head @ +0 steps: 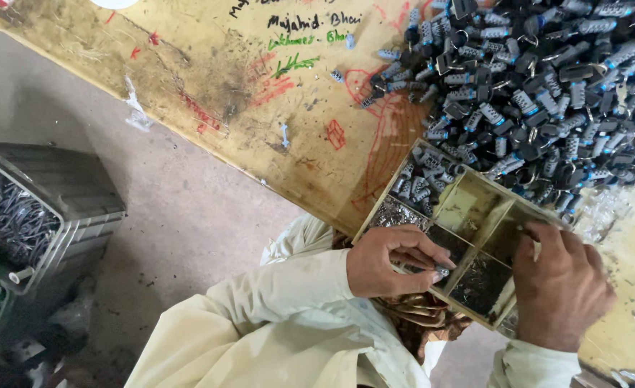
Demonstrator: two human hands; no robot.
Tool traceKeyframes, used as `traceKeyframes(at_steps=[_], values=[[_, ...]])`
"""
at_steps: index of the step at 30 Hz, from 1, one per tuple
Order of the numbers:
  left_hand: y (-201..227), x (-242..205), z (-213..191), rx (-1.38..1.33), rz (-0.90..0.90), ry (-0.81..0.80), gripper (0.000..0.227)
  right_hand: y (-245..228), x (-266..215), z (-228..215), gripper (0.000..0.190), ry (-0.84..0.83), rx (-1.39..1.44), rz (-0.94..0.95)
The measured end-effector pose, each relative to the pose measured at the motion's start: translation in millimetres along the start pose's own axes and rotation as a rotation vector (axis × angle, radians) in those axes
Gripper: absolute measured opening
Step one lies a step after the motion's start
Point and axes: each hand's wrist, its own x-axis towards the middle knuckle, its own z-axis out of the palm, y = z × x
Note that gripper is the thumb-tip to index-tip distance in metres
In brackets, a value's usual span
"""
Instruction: The person assembles keys by hand, inserting small metal pins into key bodies and attaching blue plastic caps. They repeatedly pick parts from a compartmentalized wooden tray and place finished keys on the table.
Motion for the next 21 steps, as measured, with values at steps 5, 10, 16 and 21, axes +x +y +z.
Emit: traceKeyframes(at_steps=[5, 10, 16, 21], values=[[0.6, 0.2, 0.0, 0.028, -0.041, -0.004, 0.024, 11.9, -15.5, 2.6, 0.026, 0.009, -0.089, 0.071], [2.4, 2.6, 1.5, 0.035, -0.044, -0.040, 0.026, 2.8, -3.2, 4.3, 0.015, 0.060, -0.021, 0.070], [12.0, 0.6, -0.1, 0.056, -0.042, -0.028, 0.026, -4.2, -6.1, -4.9, 0.013, 0.073, 0.072, 0.028], [10.8, 0.3, -3.3, 0.066, -0.071, -0.018, 0.025, 0.5, -19.3, -10.0, 0.016, 0.096, 0.353, 0.062]])
